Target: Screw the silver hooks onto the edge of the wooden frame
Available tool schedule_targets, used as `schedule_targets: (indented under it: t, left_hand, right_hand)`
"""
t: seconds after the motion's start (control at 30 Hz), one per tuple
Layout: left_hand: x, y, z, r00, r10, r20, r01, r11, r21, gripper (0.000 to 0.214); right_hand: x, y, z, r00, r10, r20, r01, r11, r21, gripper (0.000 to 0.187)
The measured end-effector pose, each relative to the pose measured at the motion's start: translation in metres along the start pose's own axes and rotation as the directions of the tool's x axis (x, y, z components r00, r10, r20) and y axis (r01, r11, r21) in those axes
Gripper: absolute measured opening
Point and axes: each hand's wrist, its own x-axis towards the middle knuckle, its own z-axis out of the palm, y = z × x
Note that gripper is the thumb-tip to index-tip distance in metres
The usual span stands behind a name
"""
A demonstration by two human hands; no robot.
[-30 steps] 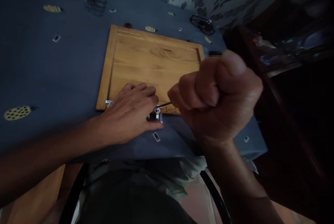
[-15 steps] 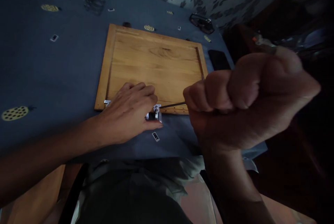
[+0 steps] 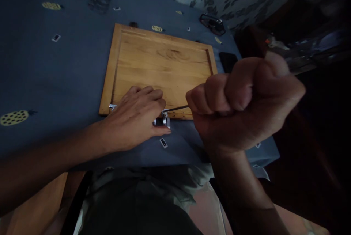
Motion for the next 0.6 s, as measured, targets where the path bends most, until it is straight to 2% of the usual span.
schedule_targets:
  t: [0.1,0.3,0.4,0.6]
  left_hand:
    - [-0.0001,-0.0005,0.0003,1.0,0.007,-0.007,-0.007,1.0,0.011,0.033]
    - [0.0008,0.0017,-0.0023,0.999,-0.015,0.046,0.014,1.0,0.018,0.033]
    - [0.0012,0.0026,-0.0027,0.998,-0.015,0.053,0.015,1.0,0.009,0.03]
    - [0.0013,0.0024,-0.0027,0.998,-0.035,0.059,0.035,0.999,-0.011,0.028]
  right_hand:
    - [0.001,-0.0003,-0.0008,0.998,0.02,0.067,-0.022,0.999,0.028,0.048]
    - [0.0058,-0.0034,0.0023,0.964,-0.088,0.25,0.037,0.979,0.201,0.042]
    - [0.0079,-0.0023,0.0001,0.947,-0.081,0.31,0.023,0.982,0.186,0.046]
    - [0.0084,0.0003,-0.0044,0.941,-0.018,0.337,-0.009,0.997,0.078,0.052]
